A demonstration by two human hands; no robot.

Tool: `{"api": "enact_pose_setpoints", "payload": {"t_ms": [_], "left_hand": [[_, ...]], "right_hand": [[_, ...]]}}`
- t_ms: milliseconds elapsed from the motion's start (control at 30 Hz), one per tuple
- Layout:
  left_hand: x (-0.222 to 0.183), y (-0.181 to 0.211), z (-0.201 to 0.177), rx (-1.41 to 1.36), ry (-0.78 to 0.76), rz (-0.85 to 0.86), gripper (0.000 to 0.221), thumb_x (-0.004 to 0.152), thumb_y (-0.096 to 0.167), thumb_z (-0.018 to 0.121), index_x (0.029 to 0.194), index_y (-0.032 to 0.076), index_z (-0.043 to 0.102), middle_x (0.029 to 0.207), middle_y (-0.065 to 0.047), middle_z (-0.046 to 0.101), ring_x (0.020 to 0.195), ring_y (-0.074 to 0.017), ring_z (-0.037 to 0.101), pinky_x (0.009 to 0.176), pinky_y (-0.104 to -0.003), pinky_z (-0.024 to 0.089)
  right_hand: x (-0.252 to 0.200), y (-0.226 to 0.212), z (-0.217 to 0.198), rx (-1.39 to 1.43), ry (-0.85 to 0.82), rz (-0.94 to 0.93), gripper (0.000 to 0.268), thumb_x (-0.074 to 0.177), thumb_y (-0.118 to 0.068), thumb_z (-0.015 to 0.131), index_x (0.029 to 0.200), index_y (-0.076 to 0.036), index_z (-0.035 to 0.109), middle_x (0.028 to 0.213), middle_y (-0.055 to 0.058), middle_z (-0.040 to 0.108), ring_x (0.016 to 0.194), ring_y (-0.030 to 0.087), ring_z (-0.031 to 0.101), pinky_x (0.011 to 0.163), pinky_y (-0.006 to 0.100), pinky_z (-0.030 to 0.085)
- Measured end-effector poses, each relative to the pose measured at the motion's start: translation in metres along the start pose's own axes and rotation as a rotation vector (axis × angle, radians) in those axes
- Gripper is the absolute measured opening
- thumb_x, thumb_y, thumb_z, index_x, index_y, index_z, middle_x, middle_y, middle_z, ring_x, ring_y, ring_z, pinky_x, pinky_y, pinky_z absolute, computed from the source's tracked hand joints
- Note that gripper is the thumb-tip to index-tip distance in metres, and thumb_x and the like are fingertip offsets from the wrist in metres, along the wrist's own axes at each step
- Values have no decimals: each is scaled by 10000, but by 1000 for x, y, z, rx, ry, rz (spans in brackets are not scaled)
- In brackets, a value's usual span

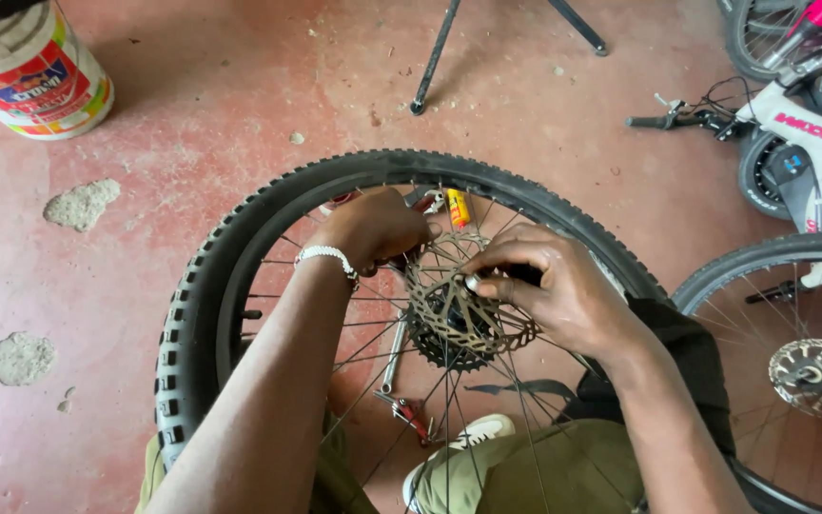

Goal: Cleaning and maintaining a bicycle wheel cassette and hub using various tools.

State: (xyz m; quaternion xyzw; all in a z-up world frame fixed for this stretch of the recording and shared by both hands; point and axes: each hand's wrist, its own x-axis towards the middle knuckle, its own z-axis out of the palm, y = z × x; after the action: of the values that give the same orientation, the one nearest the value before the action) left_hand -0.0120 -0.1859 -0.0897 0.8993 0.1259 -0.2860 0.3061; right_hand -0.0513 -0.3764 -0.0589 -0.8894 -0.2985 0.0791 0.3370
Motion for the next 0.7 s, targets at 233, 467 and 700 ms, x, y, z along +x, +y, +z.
{"api": "enact_pose_setpoints", "payload": {"t_ms": [233, 467, 700], "left_hand": [[0, -2, -7, -57, -41, 21, 288, 707, 290, 601, 845, 46, 665, 676, -100, 594, 541, -217, 591, 482, -333, 476], [4, 6, -2, -108, -238, 84, 401, 676, 292, 807, 834, -28, 625, 648, -140, 553, 468, -187, 481, 392, -283, 402], [-1, 16, 1, -55, -239, -20, 371, 702, 294, 800, 932, 39, 659, 710, -103, 594, 537, -180, 528, 435, -261, 430]], "right_hand": [[1, 13, 9, 69, 80, 84, 223, 722, -208, 791, 724, -23, 666, 649, 102, 619, 676, 233, 580, 682, 343, 445], [-3, 19, -7, 244, -30, 267, 263, 750, -145, 742, 981, -24, 709, 817, 126, 705, 826, 236, 614, 802, 381, 446], [-1, 19, 6, 117, 90, 196, 210, 702, -228, 806, 807, -66, 723, 696, 91, 684, 715, 194, 611, 701, 323, 461]]}}
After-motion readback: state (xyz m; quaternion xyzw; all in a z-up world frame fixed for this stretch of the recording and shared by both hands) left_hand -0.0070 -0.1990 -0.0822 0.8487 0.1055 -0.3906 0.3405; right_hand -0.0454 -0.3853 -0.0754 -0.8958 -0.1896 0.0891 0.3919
